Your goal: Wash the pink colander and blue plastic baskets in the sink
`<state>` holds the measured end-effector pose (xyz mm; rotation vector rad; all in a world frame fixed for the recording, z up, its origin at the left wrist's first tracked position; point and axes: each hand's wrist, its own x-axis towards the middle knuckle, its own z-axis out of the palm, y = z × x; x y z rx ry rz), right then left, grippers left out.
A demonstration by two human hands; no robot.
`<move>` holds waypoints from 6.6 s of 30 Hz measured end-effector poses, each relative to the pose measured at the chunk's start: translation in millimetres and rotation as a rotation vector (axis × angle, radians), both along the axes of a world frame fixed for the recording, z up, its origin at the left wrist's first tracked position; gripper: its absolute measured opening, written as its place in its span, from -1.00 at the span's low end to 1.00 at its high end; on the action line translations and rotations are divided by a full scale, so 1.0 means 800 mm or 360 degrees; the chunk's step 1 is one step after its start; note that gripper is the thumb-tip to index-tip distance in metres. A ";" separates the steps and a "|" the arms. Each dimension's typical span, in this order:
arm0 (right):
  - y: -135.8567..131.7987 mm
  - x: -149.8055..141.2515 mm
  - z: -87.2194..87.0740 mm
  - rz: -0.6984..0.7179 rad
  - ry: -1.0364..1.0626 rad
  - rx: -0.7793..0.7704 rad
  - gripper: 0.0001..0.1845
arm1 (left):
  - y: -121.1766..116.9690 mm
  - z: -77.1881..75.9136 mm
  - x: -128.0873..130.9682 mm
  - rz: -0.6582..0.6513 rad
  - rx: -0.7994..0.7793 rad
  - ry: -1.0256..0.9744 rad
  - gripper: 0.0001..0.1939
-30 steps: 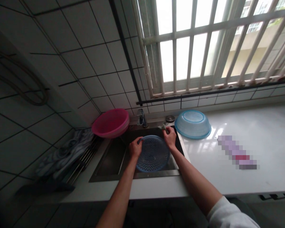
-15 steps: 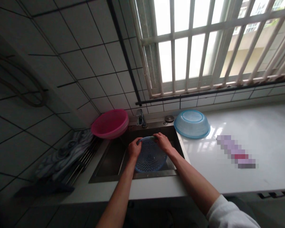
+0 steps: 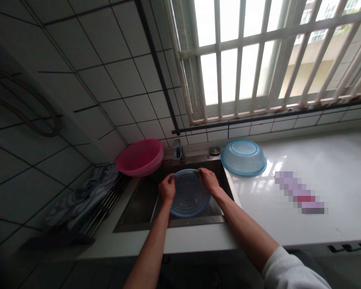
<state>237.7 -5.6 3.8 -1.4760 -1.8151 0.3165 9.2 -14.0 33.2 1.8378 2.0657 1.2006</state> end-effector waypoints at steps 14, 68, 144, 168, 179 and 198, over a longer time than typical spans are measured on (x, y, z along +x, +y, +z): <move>0.005 -0.004 -0.005 -0.0044 0.0020 0.0051 -0.65 | -0.003 0.002 0.005 0.0055 -0.0025 -0.0025 -0.73; -0.007 -0.034 0.000 0.0259 -0.0243 0.0150 -0.54 | -0.002 -0.004 0.021 -0.0718 -0.0066 0.0092 -0.69; 0.017 0.036 -0.018 -0.0488 0.0334 -0.0291 -0.67 | 0.016 -0.010 -0.024 -0.0159 -0.0018 0.0014 -0.68; 0.025 0.052 -0.020 -0.0324 0.0544 -0.0254 -0.64 | 0.016 -0.010 -0.020 -0.0370 -0.0173 0.0052 -0.67; -0.007 -0.011 0.008 0.0226 -0.0118 -0.0106 -0.55 | -0.001 -0.008 0.013 -0.0719 -0.0322 0.0400 -0.43; 0.009 -0.011 -0.001 0.0069 0.0033 0.0021 -0.61 | 0.007 -0.007 0.009 -0.0390 -0.0179 -0.0237 -0.48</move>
